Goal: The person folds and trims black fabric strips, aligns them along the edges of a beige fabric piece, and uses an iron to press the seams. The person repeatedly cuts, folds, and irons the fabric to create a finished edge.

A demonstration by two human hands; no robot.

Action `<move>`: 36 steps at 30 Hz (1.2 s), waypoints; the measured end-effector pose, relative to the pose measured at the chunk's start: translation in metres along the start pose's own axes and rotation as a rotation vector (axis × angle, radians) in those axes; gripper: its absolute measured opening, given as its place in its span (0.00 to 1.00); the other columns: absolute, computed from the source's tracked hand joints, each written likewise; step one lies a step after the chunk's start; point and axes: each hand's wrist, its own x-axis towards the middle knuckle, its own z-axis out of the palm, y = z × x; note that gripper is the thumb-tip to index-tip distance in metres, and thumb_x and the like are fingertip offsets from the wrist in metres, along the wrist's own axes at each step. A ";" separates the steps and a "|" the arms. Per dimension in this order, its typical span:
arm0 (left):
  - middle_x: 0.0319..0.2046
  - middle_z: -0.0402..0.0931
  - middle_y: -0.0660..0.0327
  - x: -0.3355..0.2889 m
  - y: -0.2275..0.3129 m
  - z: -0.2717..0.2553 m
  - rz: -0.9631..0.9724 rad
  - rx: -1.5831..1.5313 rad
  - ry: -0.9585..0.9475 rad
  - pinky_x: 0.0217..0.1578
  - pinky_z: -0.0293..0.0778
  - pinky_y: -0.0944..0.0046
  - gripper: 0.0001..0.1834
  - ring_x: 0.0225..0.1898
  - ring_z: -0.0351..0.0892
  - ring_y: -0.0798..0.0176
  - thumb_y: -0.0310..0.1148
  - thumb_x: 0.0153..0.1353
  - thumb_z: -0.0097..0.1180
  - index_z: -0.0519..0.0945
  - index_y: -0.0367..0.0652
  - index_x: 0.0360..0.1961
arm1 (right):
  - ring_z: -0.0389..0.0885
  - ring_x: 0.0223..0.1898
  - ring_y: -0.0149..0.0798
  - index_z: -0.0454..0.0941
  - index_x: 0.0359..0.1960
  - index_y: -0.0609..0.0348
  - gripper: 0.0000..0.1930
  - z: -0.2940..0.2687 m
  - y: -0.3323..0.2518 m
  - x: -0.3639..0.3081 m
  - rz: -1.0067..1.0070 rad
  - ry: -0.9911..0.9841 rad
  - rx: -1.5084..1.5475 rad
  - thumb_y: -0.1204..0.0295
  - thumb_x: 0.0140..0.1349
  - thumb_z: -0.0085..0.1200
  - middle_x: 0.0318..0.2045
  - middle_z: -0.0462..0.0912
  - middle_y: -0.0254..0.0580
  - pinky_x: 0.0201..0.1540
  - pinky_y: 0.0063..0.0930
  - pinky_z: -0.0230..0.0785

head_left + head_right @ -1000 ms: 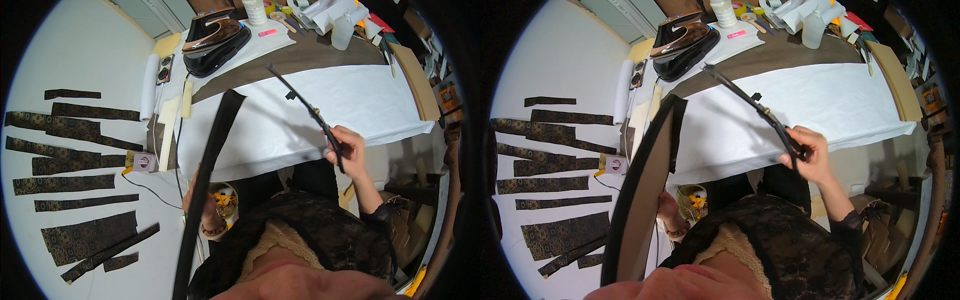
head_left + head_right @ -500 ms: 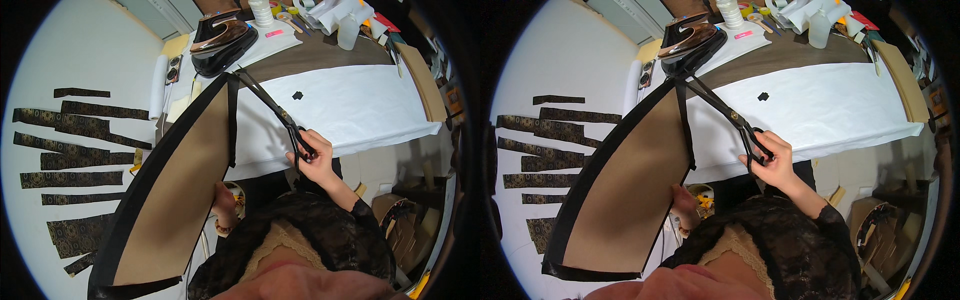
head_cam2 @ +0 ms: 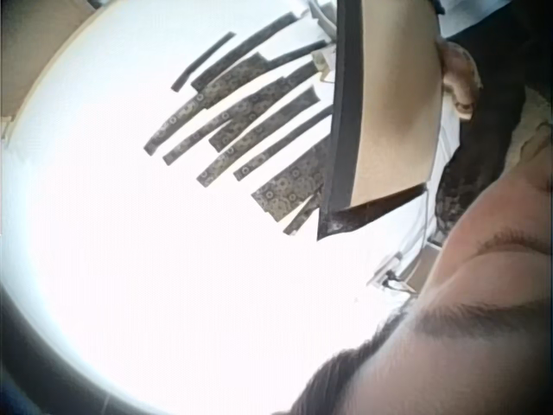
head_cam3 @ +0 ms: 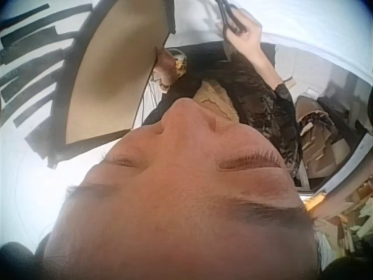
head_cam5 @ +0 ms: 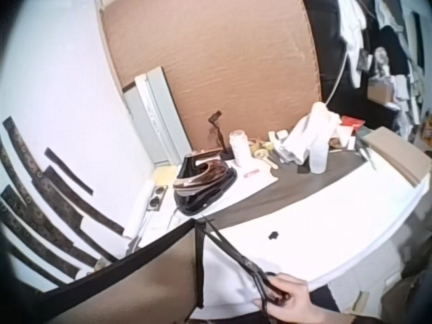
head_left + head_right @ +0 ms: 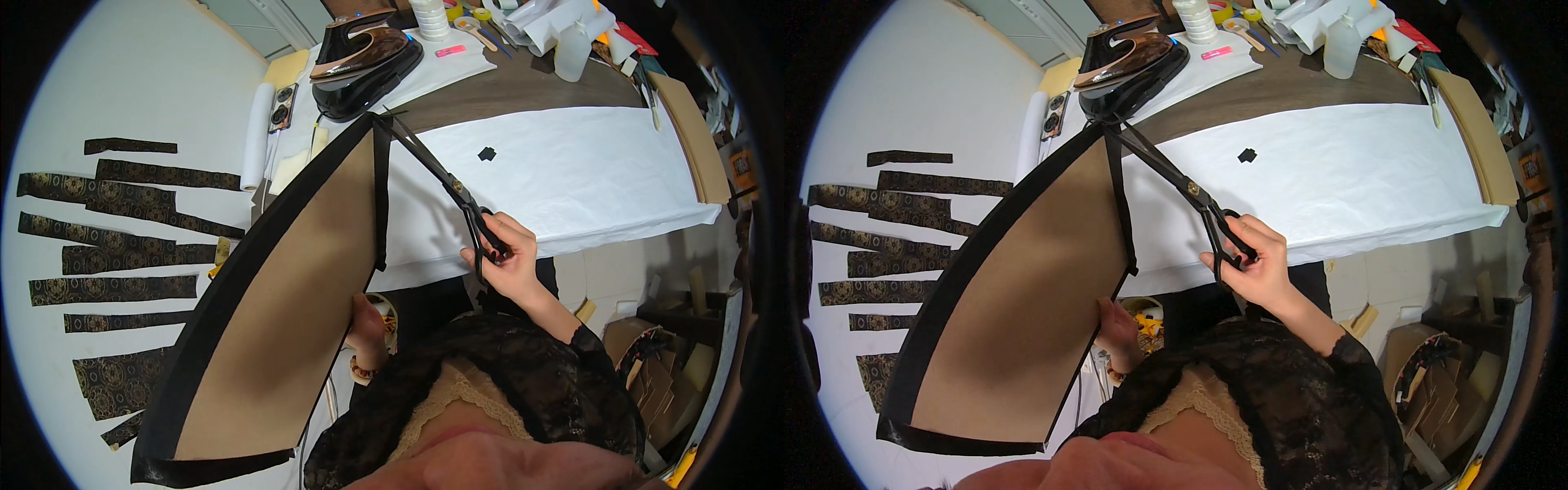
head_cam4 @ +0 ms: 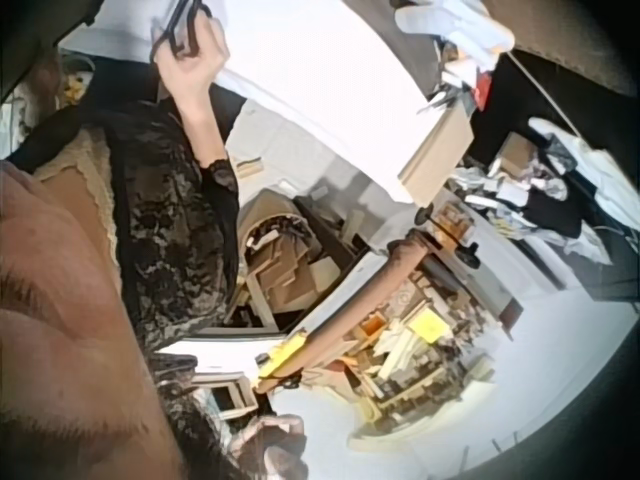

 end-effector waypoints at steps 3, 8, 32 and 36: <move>0.54 0.73 0.59 -0.001 -0.003 -0.007 0.006 -0.011 -0.010 0.59 0.67 0.60 0.22 0.56 0.71 0.62 0.13 0.60 0.52 0.73 0.38 0.56 | 0.62 0.23 0.22 0.78 0.48 0.72 0.24 0.002 0.000 0.001 -0.011 -0.001 0.031 0.80 0.47 0.69 0.23 0.68 0.30 0.24 0.17 0.53; 0.54 0.73 0.59 -0.003 -0.005 -0.007 0.010 -0.027 -0.036 0.59 0.67 0.61 0.22 0.56 0.71 0.62 0.13 0.59 0.52 0.73 0.39 0.55 | 0.65 0.22 0.21 0.79 0.49 0.70 0.24 0.003 0.003 0.002 -0.057 0.000 0.037 0.80 0.47 0.70 0.23 0.70 0.31 0.22 0.16 0.56; 0.58 0.69 0.58 -0.010 -0.002 -0.009 -0.012 0.002 0.015 0.63 0.63 0.56 0.25 0.59 0.68 0.60 0.13 0.60 0.50 0.69 0.40 0.59 | 0.61 0.22 0.19 0.79 0.51 0.68 0.22 0.002 0.014 -0.005 0.025 -0.049 0.147 0.83 0.52 0.66 0.21 0.67 0.28 0.22 0.16 0.50; 0.57 0.70 0.59 -0.012 0.003 0.000 -0.032 -0.033 0.019 0.62 0.64 0.57 0.24 0.59 0.68 0.61 0.14 0.61 0.51 0.70 0.39 0.58 | 0.59 0.21 0.18 0.79 0.50 0.69 0.21 0.000 0.016 -0.005 0.070 0.000 0.185 0.82 0.52 0.67 0.22 0.67 0.28 0.21 0.16 0.49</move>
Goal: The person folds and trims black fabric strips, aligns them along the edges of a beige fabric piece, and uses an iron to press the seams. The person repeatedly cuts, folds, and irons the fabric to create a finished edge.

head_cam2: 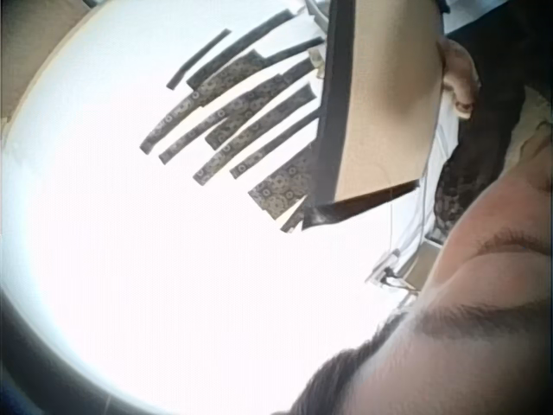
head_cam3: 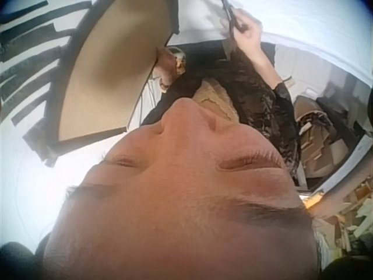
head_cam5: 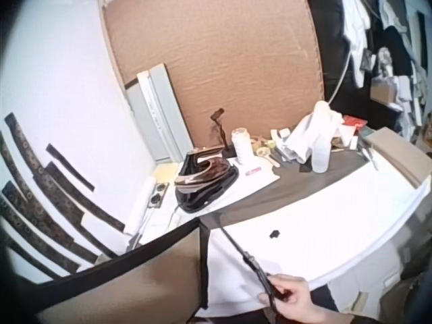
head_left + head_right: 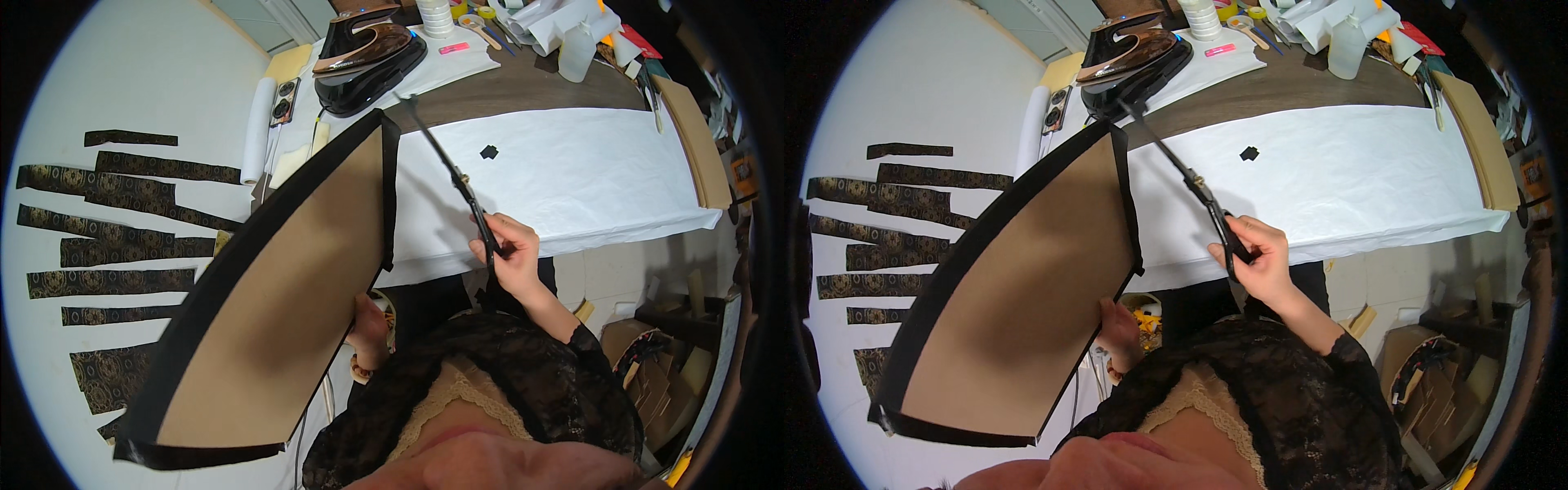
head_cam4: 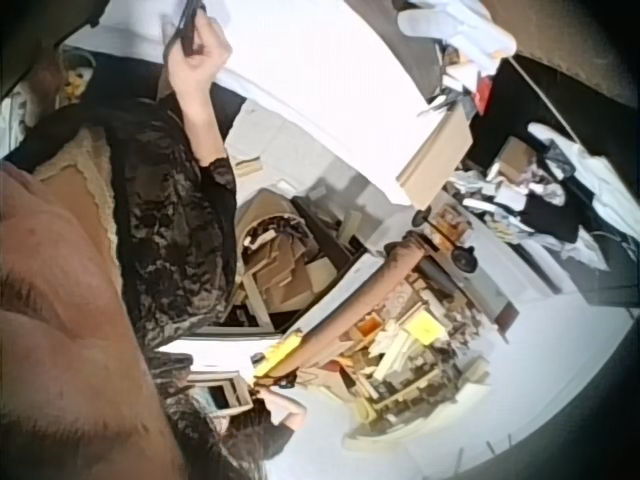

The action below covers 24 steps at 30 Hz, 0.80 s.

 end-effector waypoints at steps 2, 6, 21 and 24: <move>0.56 0.71 0.60 0.004 0.002 0.008 -0.037 -0.004 0.002 0.60 0.65 0.59 0.22 0.57 0.69 0.62 0.15 0.61 0.53 0.71 0.39 0.57 | 0.59 0.21 0.19 0.80 0.47 0.70 0.19 -0.005 -0.004 0.002 0.045 0.049 0.018 0.80 0.51 0.67 0.23 0.67 0.27 0.22 0.17 0.50; 0.47 0.76 0.64 -0.001 0.015 0.034 -0.307 0.214 0.166 0.49 0.72 0.66 0.18 0.47 0.75 0.68 0.18 0.62 0.57 0.74 0.41 0.53 | 0.65 0.23 0.21 0.80 0.45 0.71 0.22 -0.036 -0.016 0.003 -0.073 0.078 -0.271 0.75 0.47 0.71 0.24 0.72 0.31 0.23 0.15 0.55; 0.49 0.77 0.61 -0.036 -0.039 0.072 -0.877 -0.225 0.207 0.55 0.72 0.58 0.18 0.53 0.75 0.61 0.26 0.63 0.58 0.74 0.42 0.54 | 0.72 0.18 0.32 0.82 0.41 0.68 0.22 -0.143 -0.045 -0.037 -0.136 0.115 -1.004 0.71 0.42 0.70 0.26 0.79 0.41 0.20 0.24 0.65; 0.50 0.77 0.61 -0.040 -0.051 0.066 -0.901 -0.264 0.193 0.55 0.72 0.58 0.18 0.53 0.75 0.61 0.28 0.64 0.57 0.74 0.42 0.55 | 0.78 0.21 0.38 0.82 0.41 0.67 0.22 -0.149 -0.045 -0.039 -0.177 0.076 -1.069 0.70 0.42 0.70 0.28 0.80 0.43 0.24 0.29 0.71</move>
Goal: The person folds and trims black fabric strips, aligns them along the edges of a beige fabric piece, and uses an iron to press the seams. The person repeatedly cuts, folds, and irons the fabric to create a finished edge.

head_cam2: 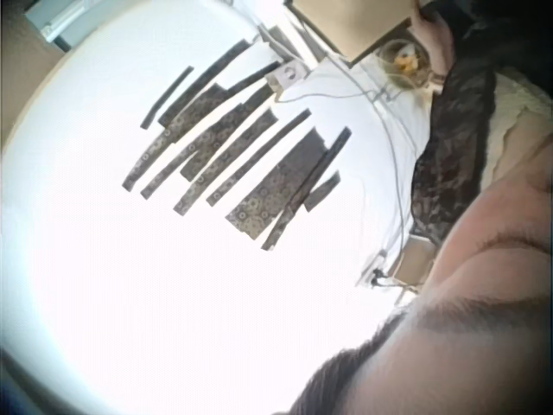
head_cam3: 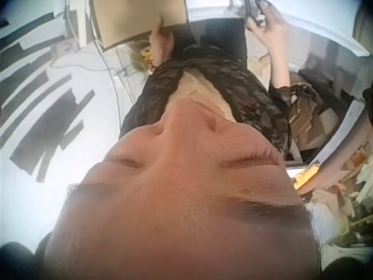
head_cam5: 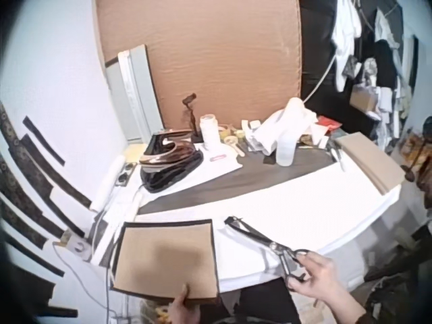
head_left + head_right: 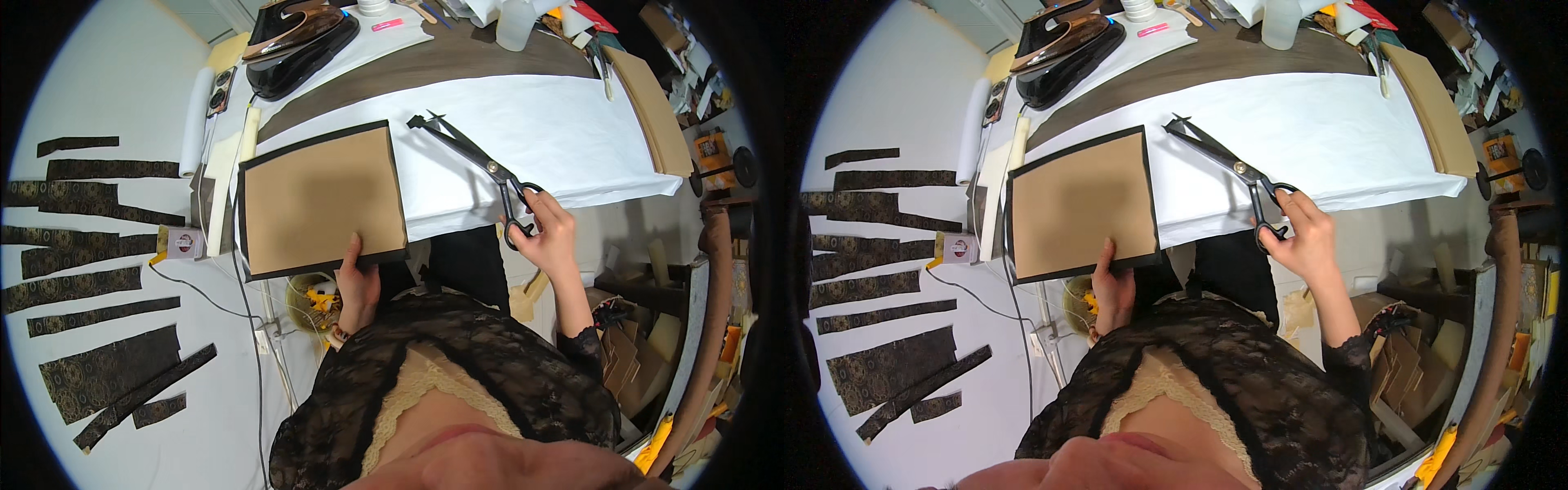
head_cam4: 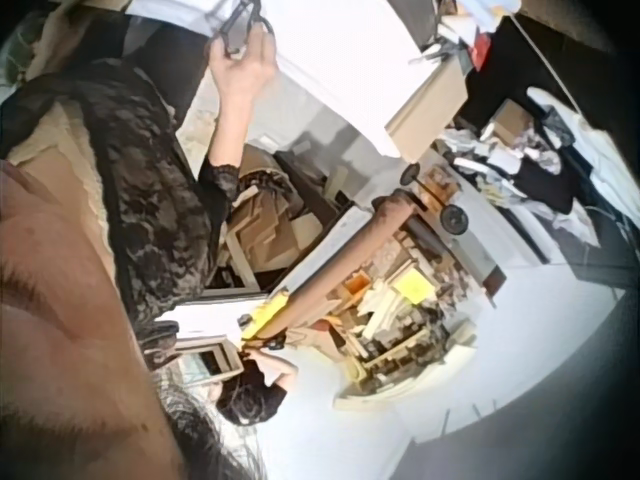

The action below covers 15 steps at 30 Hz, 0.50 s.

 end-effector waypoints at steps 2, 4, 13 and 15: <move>0.51 0.76 0.61 0.005 -0.006 -0.010 0.008 0.032 0.032 0.53 0.74 0.56 0.19 0.53 0.76 0.59 0.28 0.63 0.59 0.72 0.43 0.56 | 0.79 0.22 0.39 0.81 0.41 0.67 0.23 0.000 0.002 0.002 -0.024 -0.007 -0.006 0.69 0.42 0.70 0.29 0.80 0.44 0.24 0.29 0.72; 0.52 0.75 0.60 0.005 -0.003 -0.003 -0.007 0.084 0.066 0.51 0.76 0.55 0.20 0.52 0.77 0.58 0.30 0.64 0.59 0.71 0.43 0.56 | 0.78 0.22 0.39 0.81 0.41 0.68 0.23 0.001 0.007 0.002 -0.062 -0.001 -0.012 0.69 0.42 0.70 0.29 0.80 0.44 0.24 0.29 0.72; 0.29 0.82 0.57 -0.012 0.060 0.020 -0.626 0.707 -0.330 0.34 0.79 0.66 0.15 0.32 0.84 0.62 0.41 0.70 0.51 0.80 0.37 0.41 | 0.80 0.25 0.42 0.80 0.45 0.63 0.27 -0.001 0.018 0.005 -0.170 -0.055 -0.047 0.69 0.38 0.67 0.31 0.80 0.41 0.26 0.32 0.74; 0.23 0.81 0.59 -0.025 0.082 0.065 -0.176 0.987 -0.484 0.31 0.78 0.70 0.14 0.27 0.83 0.65 0.38 0.70 0.52 0.81 0.37 0.37 | 0.80 0.25 0.42 0.80 0.45 0.63 0.27 -0.004 0.021 0.003 -0.185 -0.059 -0.062 0.68 0.38 0.67 0.32 0.80 0.41 0.26 0.31 0.75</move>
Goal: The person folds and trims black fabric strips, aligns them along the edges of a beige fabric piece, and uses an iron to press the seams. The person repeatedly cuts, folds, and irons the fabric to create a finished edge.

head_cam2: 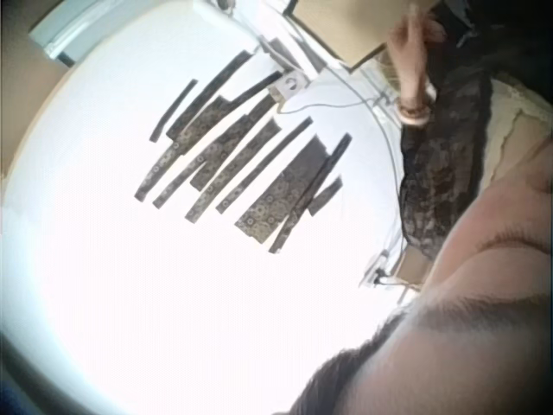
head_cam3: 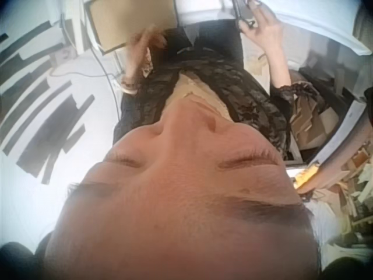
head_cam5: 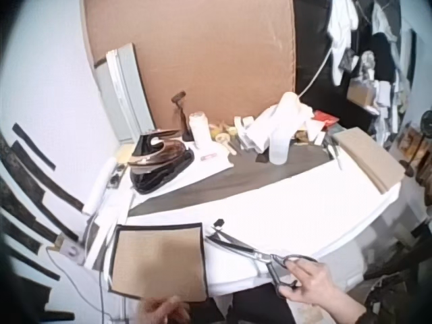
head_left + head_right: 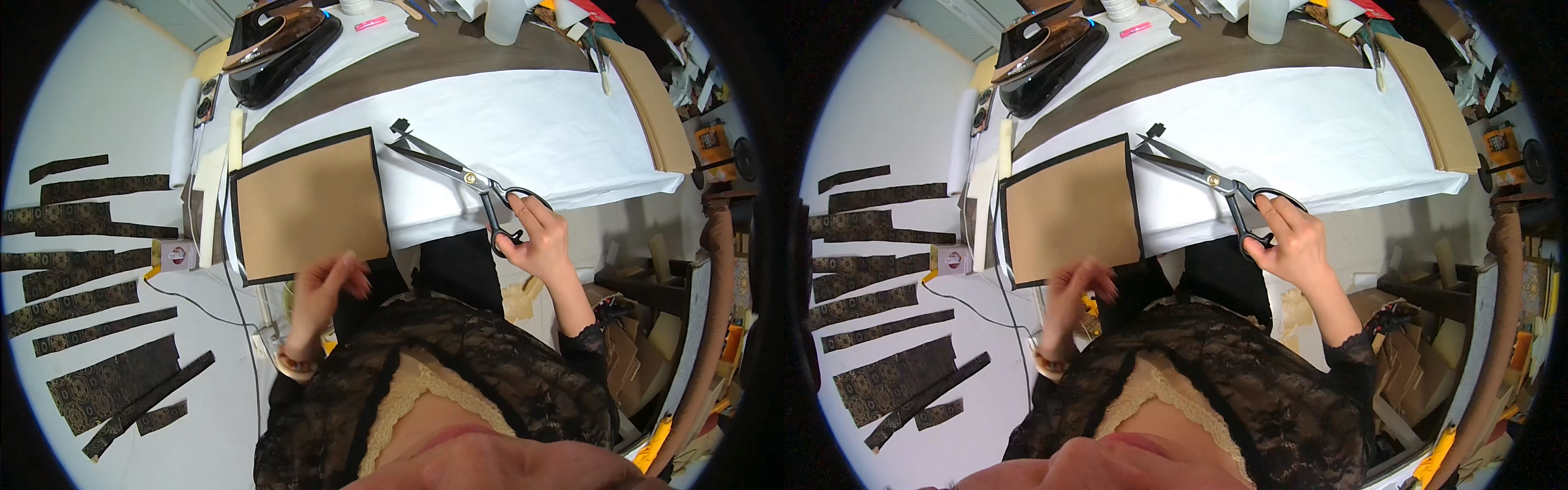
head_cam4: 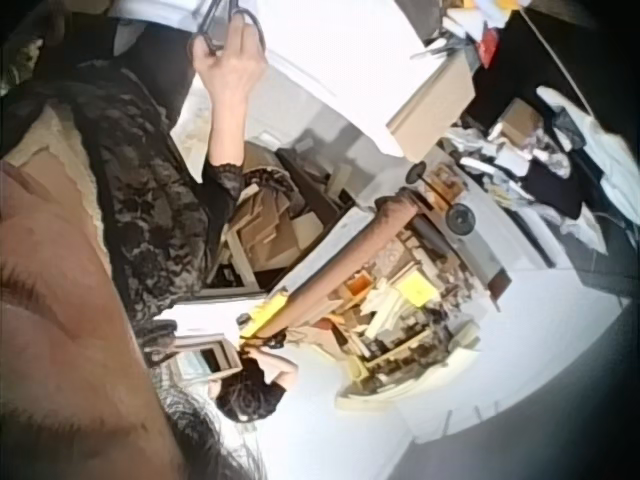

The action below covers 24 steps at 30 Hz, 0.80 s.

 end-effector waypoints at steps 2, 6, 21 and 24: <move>0.25 0.77 0.62 0.027 0.042 0.015 0.360 0.286 0.254 0.30 0.72 0.76 0.05 0.27 0.76 0.73 0.26 0.64 0.59 0.79 0.35 0.37 | 0.80 0.25 0.42 0.80 0.45 0.64 0.27 -0.001 0.000 0.000 -0.024 0.006 -0.011 0.68 0.39 0.67 0.33 0.80 0.41 0.27 0.31 0.75; 0.30 0.75 0.63 0.108 0.072 0.025 0.839 0.736 0.239 0.35 0.70 0.71 0.07 0.34 0.72 0.69 0.23 0.57 0.63 0.79 0.39 0.36 | 0.81 0.26 0.41 0.80 0.46 0.64 0.27 -0.002 -0.006 0.004 -0.071 -0.037 0.002 0.66 0.41 0.67 0.33 0.81 0.42 0.28 0.31 0.76; 0.28 0.73 0.54 0.237 0.048 0.034 1.113 1.175 0.259 0.35 0.71 0.56 0.04 0.32 0.74 0.51 0.24 0.57 0.58 0.76 0.36 0.28 | 0.81 0.27 0.45 0.80 0.44 0.66 0.26 0.007 0.013 -0.019 0.228 -0.025 0.046 0.71 0.38 0.68 0.34 0.81 0.44 0.28 0.33 0.76; 0.27 0.73 0.53 0.257 0.030 0.031 1.033 1.313 0.092 0.36 0.71 0.53 0.06 0.33 0.74 0.47 0.27 0.57 0.58 0.76 0.36 0.27 | 0.82 0.27 0.45 0.81 0.42 0.66 0.23 0.006 0.011 -0.026 0.333 -0.011 0.013 0.71 0.39 0.67 0.32 0.81 0.44 0.28 0.33 0.76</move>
